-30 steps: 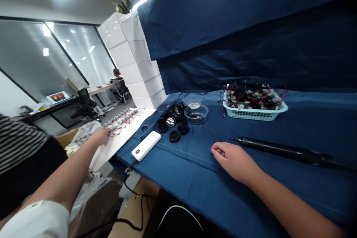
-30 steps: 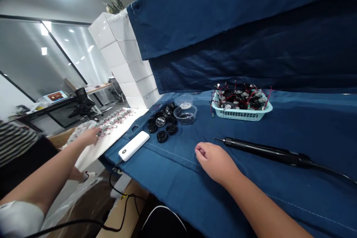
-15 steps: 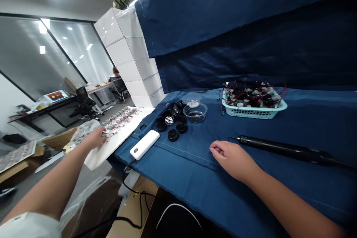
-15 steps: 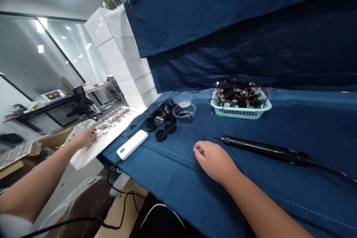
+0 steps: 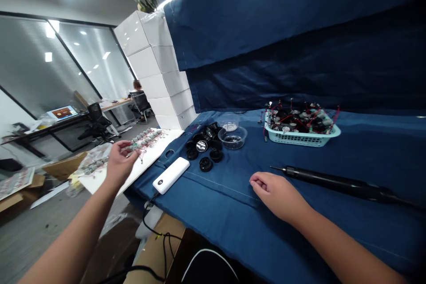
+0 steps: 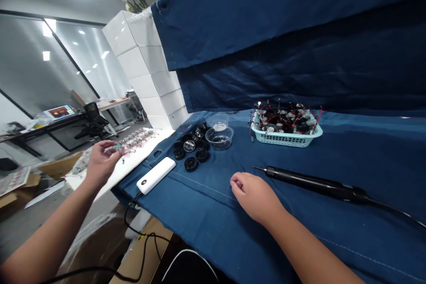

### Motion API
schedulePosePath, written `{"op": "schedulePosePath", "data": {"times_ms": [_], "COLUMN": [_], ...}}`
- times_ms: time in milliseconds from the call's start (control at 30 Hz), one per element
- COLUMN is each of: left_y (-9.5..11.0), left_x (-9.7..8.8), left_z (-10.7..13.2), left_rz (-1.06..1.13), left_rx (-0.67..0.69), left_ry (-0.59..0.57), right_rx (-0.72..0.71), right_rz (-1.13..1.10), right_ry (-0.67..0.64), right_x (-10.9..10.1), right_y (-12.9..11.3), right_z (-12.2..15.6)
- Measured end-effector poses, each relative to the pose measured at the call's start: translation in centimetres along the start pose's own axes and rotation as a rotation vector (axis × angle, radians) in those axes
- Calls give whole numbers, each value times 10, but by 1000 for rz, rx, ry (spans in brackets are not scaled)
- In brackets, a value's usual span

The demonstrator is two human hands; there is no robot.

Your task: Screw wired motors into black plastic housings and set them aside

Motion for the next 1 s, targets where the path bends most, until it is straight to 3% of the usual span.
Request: {"op": "schedulePosePath", "data": {"times_ms": [100, 233, 300, 367, 433, 533, 733, 867, 1000], "left_y": [88, 216, 264, 291, 297, 288, 268, 268, 274], "left_x": [65, 178, 229, 270, 298, 314, 323, 327, 320], "left_z": [28, 79, 114, 150, 183, 214, 201, 200, 199], "left_rz": [246, 525, 616, 675, 699, 708, 746, 763, 774], "left_rx": [159, 356, 430, 461, 468, 497, 473, 472, 528], "left_ry": [-157, -492, -650, -799, -925, -1055, -1055, -1069, -1026], "right_rx": [74, 223, 268, 305, 342, 354, 283, 318, 354], "right_rz": [-307, -561, -634, -668, -660, -594, -497, -543, -579], "right_ry": [51, 149, 241, 326, 360, 325, 302, 267, 200], "right_x": [-3, -20, -38, -56, -64, -56, -37, -40, -44], "right_y": [6, 24, 36, 49, 60, 64, 46, 42, 42], "right_z": [-2, -6, -6, -4, -2, -2, -3, 2, 7]}}
Point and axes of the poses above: each hand's wrist, its own z-axis away from the middle knuckle, its own x-axis out of the palm, y = z × x, the point moved 10 cm from there along -z, towards the middle knuckle, and after that the axes turned 2 degrees about -z, right-handed, at the moved point
